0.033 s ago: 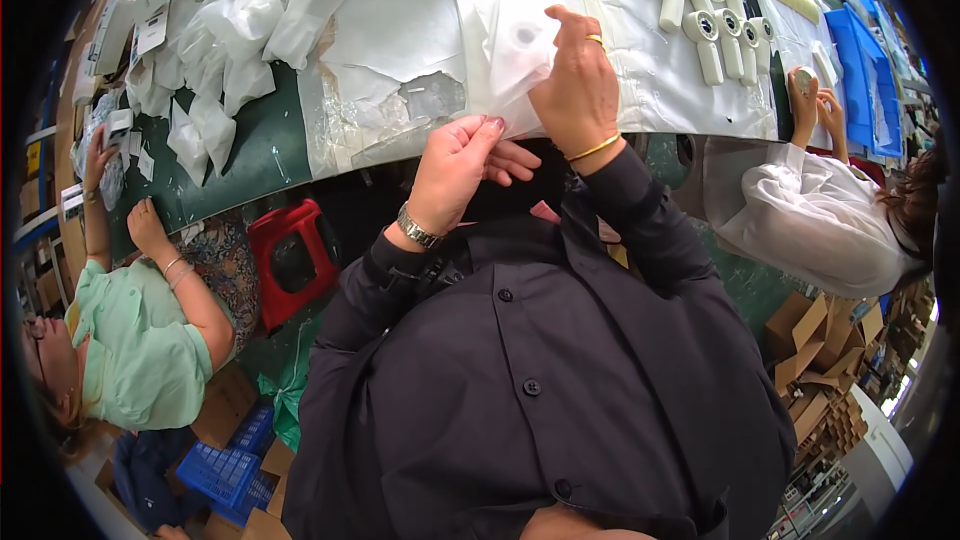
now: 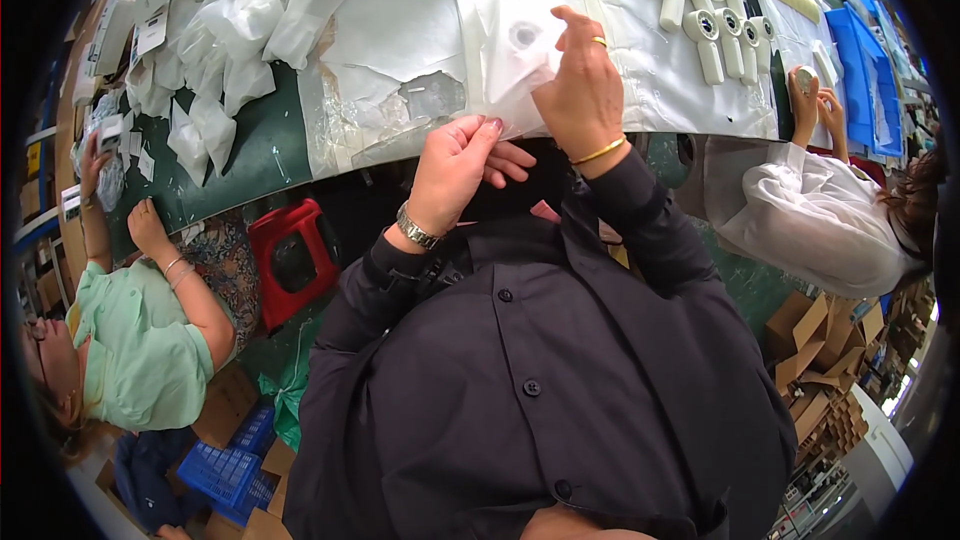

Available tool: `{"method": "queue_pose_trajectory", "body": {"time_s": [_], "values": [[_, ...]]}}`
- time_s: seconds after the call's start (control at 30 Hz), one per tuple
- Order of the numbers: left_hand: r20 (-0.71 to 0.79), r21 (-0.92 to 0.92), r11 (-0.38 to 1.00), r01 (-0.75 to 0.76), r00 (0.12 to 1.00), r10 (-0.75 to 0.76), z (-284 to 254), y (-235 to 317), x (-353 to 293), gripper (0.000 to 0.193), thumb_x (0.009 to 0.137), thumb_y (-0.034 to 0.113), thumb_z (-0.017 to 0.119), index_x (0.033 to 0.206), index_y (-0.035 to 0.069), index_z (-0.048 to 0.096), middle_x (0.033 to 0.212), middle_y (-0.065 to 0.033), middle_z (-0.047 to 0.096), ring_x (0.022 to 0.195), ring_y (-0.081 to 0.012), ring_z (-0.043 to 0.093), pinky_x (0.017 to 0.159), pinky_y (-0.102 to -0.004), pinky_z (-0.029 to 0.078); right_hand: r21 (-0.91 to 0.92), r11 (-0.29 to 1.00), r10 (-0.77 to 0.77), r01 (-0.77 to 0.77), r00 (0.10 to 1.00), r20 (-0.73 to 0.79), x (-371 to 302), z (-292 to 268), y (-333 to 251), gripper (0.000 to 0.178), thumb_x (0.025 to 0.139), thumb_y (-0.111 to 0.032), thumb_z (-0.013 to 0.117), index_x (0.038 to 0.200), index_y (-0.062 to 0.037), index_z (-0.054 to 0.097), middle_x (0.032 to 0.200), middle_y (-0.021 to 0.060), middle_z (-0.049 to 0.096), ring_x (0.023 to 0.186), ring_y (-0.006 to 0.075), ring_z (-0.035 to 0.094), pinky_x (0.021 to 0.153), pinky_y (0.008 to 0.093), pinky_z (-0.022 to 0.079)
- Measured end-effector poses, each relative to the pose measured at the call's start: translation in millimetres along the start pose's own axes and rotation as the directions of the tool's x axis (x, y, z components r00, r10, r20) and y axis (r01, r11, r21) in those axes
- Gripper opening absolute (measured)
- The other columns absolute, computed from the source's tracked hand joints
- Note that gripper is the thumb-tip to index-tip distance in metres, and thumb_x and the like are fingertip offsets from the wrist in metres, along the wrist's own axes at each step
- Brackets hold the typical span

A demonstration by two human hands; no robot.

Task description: Packaging small cylindrical objects into plastic bags at a factory workstation.

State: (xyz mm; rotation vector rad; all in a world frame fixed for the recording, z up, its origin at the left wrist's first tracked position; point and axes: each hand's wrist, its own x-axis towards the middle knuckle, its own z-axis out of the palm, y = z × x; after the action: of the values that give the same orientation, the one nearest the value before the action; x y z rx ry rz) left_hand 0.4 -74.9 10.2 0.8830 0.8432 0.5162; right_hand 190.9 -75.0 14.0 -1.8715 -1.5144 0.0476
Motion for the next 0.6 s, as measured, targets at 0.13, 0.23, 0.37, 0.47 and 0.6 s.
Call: {"method": "queue_pose_trajectory", "body": {"time_s": [0.13,0.23,0.37,0.47,0.6], "values": [[-0.127,0.278,0.956,-0.091,0.983,0.130,-1.7,3.4,-1.1,0.026,0.109,0.021,0.061,0.110,-0.005,0.066,0.081,-0.0119,0.076,0.056,-0.0090,0.065,0.050,-0.0207,0.045,0.193,0.936,0.246,-0.294,0.940,0.237,-22.1,-31.4,-3.3,0.040,0.083,0.001,0.076,0.121,-0.0029,0.064,0.096,0.0114,0.068,0.074,0.0227,0.069,0.067,0.0321,0.053],[-0.146,0.315,0.944,-0.103,0.977,0.155,-4.3,1.0,-2.2,0.026,0.107,0.023,0.065,0.106,-0.003,0.068,0.075,-0.0093,0.074,0.050,-0.0065,0.059,0.046,-0.0190,0.040,0.433,0.816,0.306,-0.384,0.921,0.240,-55.2,-31.4,17.9,0.039,0.085,0.002,0.077,0.121,-0.0024,0.064,0.092,0.0081,0.068,0.068,0.0176,0.068,0.065,0.0293,0.052],[-0.118,0.190,0.981,-0.026,0.992,0.050,-10.5,-2.1,-9.3,0.027,0.106,0.025,0.068,0.102,-0.002,0.071,0.068,-0.0068,0.072,0.046,-0.0045,0.053,0.045,-0.0186,0.035,0.610,0.610,0.393,-0.506,0.861,0.321,-78.5,-41.1,25.1,0.030,0.088,0.002,0.078,0.116,-0.0019,0.068,0.091,0.0043,0.068,0.070,0.0127,0.067,0.065,0.0272,0.051],[-0.119,0.210,0.976,0.055,0.992,-0.030,-9.0,7.6,-17.9,0.027,0.105,0.025,0.069,0.102,-0.002,0.072,0.067,-0.0057,0.070,0.045,-0.0044,0.052,0.044,-0.0187,0.034,0.549,0.723,0.344,-0.420,0.908,0.241,-86.8,-50.2,17.6,0.022,0.089,0.002,0.078,0.109,-0.0021,0.070,0.091,0.0035,0.068,0.075,0.0120,0.067,0.065,0.0268,0.050],[-0.204,0.215,0.971,0.103,0.977,-0.059,-8.0,17.8,-7.7,0.029,0.103,0.028,0.072,0.098,-0.001,0.073,0.063,-0.0028,0.067,0.043,-0.0030,0.046,0.043,-0.0193,0.030,0.307,0.951,0.023,-0.043,0.997,0.067,-75.1,-59.7,3.4,0.012,0.089,0.002,0.078,0.099,-0.0031,0.073,0.092,0.0043,0.069,0.080,0.0146,0.067,0.067,0.0280,0.050]]}}
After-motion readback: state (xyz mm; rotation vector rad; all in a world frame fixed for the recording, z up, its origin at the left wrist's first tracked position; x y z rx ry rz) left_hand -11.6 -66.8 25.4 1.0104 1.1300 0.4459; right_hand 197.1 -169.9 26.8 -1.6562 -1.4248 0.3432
